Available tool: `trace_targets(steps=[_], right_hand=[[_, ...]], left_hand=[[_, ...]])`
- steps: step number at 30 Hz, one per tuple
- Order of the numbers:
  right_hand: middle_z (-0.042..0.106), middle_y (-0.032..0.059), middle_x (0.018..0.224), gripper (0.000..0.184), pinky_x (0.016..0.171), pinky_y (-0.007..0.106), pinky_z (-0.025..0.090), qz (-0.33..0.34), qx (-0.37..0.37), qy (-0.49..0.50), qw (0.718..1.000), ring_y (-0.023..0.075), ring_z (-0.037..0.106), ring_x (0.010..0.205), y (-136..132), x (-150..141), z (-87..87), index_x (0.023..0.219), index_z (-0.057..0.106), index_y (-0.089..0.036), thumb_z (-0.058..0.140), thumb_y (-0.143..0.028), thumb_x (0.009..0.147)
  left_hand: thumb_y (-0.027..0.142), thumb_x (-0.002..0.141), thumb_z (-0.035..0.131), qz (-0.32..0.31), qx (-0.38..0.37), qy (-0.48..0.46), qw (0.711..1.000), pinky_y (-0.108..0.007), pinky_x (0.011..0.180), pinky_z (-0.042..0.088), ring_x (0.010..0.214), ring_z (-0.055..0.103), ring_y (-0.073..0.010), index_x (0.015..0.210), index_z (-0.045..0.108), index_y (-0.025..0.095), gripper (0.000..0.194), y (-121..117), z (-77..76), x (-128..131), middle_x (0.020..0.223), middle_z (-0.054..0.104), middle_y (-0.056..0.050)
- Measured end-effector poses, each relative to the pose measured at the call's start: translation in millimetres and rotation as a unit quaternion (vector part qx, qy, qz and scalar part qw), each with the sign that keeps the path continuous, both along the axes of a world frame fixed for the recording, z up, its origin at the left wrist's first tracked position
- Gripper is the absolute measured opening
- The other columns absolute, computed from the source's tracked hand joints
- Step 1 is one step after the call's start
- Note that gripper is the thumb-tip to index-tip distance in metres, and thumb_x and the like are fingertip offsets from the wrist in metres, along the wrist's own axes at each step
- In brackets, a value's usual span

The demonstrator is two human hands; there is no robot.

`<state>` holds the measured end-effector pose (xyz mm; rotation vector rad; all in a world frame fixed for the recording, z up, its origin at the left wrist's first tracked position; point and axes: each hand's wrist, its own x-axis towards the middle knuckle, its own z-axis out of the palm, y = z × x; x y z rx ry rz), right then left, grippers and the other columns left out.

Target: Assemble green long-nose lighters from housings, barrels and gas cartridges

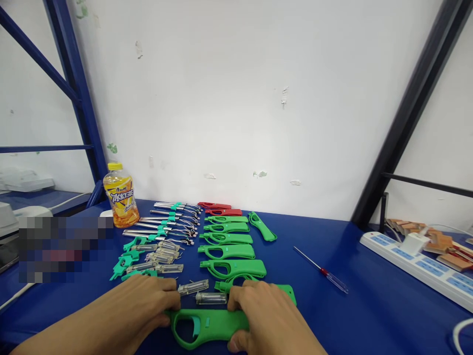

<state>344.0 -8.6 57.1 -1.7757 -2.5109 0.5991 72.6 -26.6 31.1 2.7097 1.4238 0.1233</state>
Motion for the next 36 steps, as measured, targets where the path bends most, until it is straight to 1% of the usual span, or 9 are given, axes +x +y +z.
trace_targets(steps=[6, 8, 13, 17, 22, 25, 30, 33, 36], right_hand=[[0.084, 0.0023, 0.115, 0.043, 0.093, 0.044, 0.051, -0.041, 0.010, -0.023, 0.999, 0.0386, 0.073, 0.111, 0.1, -2.3, 1.6, 0.107, 0.087, -0.035, 0.100, -0.027, 0.067], [0.085, 0.0039, 0.116, 0.045, 0.094, 0.045, 0.050, -0.052, 0.010, -0.026, 0.998, 0.0403, 0.073, 0.113, -0.5, -2.3, 4.2, 0.108, 0.088, -0.036, 0.101, -0.029, 0.066], [0.086, 0.0045, 0.111, 0.035, 0.092, 0.043, 0.050, -0.048, 0.003, -0.007, 0.999, 0.0381, 0.074, 0.111, -2.1, -1.0, 9.8, 0.103, 0.089, -0.036, 0.099, -0.029, 0.071], [0.086, 0.0034, 0.109, 0.035, 0.088, 0.041, 0.049, -0.049, 0.006, -0.009, 0.999, 0.0371, 0.075, 0.109, -2.1, -0.7, 9.0, 0.102, 0.089, -0.035, 0.099, -0.026, 0.070], [0.082, 0.0030, 0.114, 0.039, 0.085, 0.039, 0.050, 0.002, 0.000, -0.006, 1.000, 0.0357, 0.074, 0.108, -3.4, -0.3, 7.4, 0.105, 0.082, -0.029, 0.096, -0.023, 0.070], [0.078, 0.0056, 0.120, 0.040, 0.090, 0.042, 0.051, 0.032, 0.004, -0.015, 0.999, 0.0357, 0.071, 0.112, -5.4, 1.5, 6.4, 0.108, 0.079, -0.027, 0.090, -0.019, 0.070], [0.073, 0.0048, 0.122, 0.029, 0.095, 0.042, 0.052, 0.036, 0.019, 0.022, 0.999, 0.0320, 0.069, 0.113, -7.5, 16.8, 5.9, 0.102, 0.074, -0.026, 0.082, -0.016, 0.077], [0.073, 0.0029, 0.124, 0.023, 0.099, 0.038, 0.052, 0.050, 0.023, 0.089, 0.995, 0.0283, 0.069, 0.114, -8.2, 32.5, 6.6, 0.109, 0.070, -0.029, 0.075, -0.023, 0.087], [0.078, 0.0027, 0.122, 0.022, 0.095, 0.035, 0.055, 0.061, 0.037, 0.131, 0.989, 0.0293, 0.072, 0.112, -8.6, 47.9, 6.1, 0.118, 0.069, -0.032, 0.065, -0.036, 0.097]], left_hand=[[-0.006, 0.080, 0.050, -0.007, -0.011, 0.001, 1.000, -0.036, 0.072, 0.041, 0.090, 0.072, -0.0246, 0.095, 0.069, 0.029, 0.043, 3.1, -2.3, 0.8, 0.101, 0.076, 0.000], [-0.005, 0.079, 0.050, -0.008, -0.014, 0.000, 1.000, -0.036, 0.072, 0.041, 0.088, 0.072, -0.0245, 0.093, 0.069, 0.030, 0.042, 5.3, -5.4, 1.3, 0.099, 0.076, 0.002], [-0.005, 0.081, 0.050, 0.001, 0.003, 0.016, 1.000, -0.038, 0.072, 0.044, 0.088, 0.071, -0.0271, 0.096, 0.068, 0.031, 0.043, 3.6, -15.0, 1.5, 0.102, 0.076, 0.001], [-0.004, 0.082, 0.053, -0.006, 0.032, 0.075, 0.997, -0.040, 0.072, 0.050, 0.088, 0.073, -0.0304, 0.102, 0.070, 0.028, 0.042, -8.0, 0.4, 9.5, 0.106, 0.076, -0.003], [-0.001, 0.080, 0.066, -0.015, 0.064, 0.118, 0.991, -0.037, 0.064, 0.053, 0.080, 0.076, -0.0299, 0.102, 0.072, 0.025, 0.035, -14.6, 26.0, 23.4, 0.099, 0.078, -0.003], [0.002, 0.081, 0.070, -0.028, 0.102, 0.106, 0.989, -0.036, 0.064, 0.056, 0.082, 0.077, -0.0294, 0.107, 0.071, 0.026, 0.035, -14.3, 27.5, 24.8, 0.102, 0.078, -0.003], [0.001, 0.081, 0.071, -0.053, 0.176, 0.055, 0.981, -0.035, 0.063, 0.056, 0.090, 0.077, -0.0285, 0.106, 0.069, 0.027, 0.036, -9.5, 24.1, 20.7, 0.104, 0.076, -0.001], [0.001, 0.083, 0.070, -0.072, 0.229, 0.009, 0.971, -0.035, 0.063, 0.055, 0.092, 0.073, -0.0279, 0.110, 0.066, 0.028, 0.039, -3.4, 24.9, 18.5, 0.102, 0.073, 0.001], [0.003, 0.088, 0.071, -0.097, 0.265, -0.046, 0.958, -0.035, 0.066, 0.055, 0.092, 0.068, -0.0257, 0.110, 0.065, 0.029, 0.035, 1.9, 28.9, 16.2, 0.102, 0.072, 0.002]])
